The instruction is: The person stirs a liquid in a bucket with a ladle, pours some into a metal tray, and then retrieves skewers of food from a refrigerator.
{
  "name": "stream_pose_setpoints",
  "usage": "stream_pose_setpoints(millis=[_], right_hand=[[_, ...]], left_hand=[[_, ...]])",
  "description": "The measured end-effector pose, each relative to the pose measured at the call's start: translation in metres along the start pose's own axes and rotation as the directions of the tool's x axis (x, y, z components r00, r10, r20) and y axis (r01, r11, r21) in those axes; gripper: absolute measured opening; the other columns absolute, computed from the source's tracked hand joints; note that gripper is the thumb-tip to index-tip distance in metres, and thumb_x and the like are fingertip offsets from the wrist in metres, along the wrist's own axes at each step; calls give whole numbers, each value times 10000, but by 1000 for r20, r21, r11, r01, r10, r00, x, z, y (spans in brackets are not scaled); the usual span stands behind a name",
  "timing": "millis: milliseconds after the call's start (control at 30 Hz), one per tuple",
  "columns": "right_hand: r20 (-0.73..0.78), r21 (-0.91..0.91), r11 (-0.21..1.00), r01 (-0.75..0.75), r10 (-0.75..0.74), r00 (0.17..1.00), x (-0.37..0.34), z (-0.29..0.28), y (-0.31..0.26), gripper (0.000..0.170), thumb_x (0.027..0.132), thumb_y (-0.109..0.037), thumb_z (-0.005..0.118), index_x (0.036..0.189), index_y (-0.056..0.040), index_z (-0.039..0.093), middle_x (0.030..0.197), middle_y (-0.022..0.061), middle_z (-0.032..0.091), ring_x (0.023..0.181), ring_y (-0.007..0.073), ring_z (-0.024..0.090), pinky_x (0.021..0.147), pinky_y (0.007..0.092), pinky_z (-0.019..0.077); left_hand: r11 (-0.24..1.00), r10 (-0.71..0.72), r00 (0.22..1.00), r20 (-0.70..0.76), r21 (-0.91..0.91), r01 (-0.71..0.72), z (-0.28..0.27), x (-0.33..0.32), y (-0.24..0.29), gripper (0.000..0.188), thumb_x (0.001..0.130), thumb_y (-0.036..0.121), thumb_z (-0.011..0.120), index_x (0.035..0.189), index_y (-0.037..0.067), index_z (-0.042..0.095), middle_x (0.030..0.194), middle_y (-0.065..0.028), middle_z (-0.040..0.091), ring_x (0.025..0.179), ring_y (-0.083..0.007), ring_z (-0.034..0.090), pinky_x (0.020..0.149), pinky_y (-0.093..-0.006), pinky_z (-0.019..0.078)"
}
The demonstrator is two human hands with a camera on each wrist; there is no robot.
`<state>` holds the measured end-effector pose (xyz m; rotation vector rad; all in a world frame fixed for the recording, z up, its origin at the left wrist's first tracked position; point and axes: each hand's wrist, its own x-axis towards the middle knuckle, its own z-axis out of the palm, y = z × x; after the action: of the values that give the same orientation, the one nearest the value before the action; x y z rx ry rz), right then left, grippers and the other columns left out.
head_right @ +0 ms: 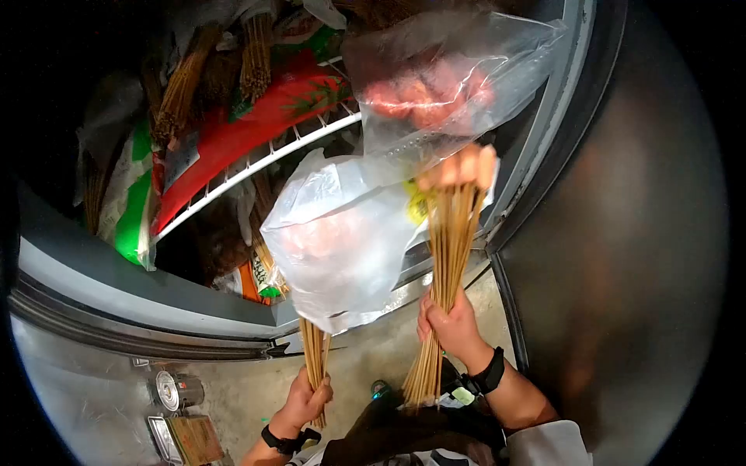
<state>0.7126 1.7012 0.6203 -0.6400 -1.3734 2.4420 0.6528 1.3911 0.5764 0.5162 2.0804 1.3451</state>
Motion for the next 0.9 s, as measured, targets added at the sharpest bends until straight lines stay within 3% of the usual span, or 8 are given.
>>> stream_pose_setpoints(millis=[67,333,433,500,667,800,867,900], right_hand=[[101,-343,938,44,-10,995,-8,-15,24,161,881,4,458,1010,-35,369,770,69,475,548,150,518,499,294,475],[187,-361,933,-12,85,979,-20,-21,41,184,870,-28,514,1006,-27,390,834,48,506,572,91,526,506,251,460],[236,-517,856,-13,158,959,-26,-35,42,234,861,-54,548,1044,-18,407,862,88,532,578,142,545,531,291,467],[366,-708,643,292,-19,931,-32,-47,45,337,843,-93,586,1118,0,415,886,148,566,626,238,582,585,353,478],[386,-770,572,284,62,920,-45,-77,49,433,817,-100,604,1186,8,407,854,204,594,732,335,607,648,380,478],[321,-748,617,247,9,947,-54,-77,45,402,811,-82,599,1163,2,426,826,208,594,735,360,605,633,389,475],[277,-745,635,207,11,961,-56,-77,48,379,811,-79,597,1144,3,435,824,208,596,735,366,605,628,393,474],[266,-737,635,229,-39,963,-54,-79,54,356,812,-74,595,1122,3,440,816,205,595,728,362,604,625,392,473]], left_hand=[[998,65,997,-37,-21,-66,2,9,2,209,884,139,547,1019,8,454,648,-69,516,537,-190,537,529,-333,464],[877,73,990,-123,-465,-122,-6,81,95,127,947,156,437,952,39,387,695,-54,454,473,-130,449,454,-271,430],[876,91,993,-73,-468,-114,-8,118,144,137,944,174,451,911,52,399,688,-43,446,475,-127,439,446,-286,429],[889,136,988,-73,-432,-154,-10,146,157,145,941,183,457,891,56,407,683,-39,445,483,-127,444,448,-284,422],[819,171,984,-56,-547,-174,-14,211,183,193,933,232,466,833,68,454,682,-35,484,505,-132,461,465,-255,376],[890,-69,982,-177,-455,-20,-24,261,216,194,926,264,509,848,92,555,715,-19,522,587,-110,486,547,-259,423],[871,458,873,-170,281,-403,-61,336,173,317,906,252,522,1152,53,527,1097,-137,552,1027,-261,517,883,-357,416],[505,712,702,-28,715,-483,-68,341,179,426,897,243,522,1270,43,473,1274,-178,499,1204,-316,452,1016,-401,356]])
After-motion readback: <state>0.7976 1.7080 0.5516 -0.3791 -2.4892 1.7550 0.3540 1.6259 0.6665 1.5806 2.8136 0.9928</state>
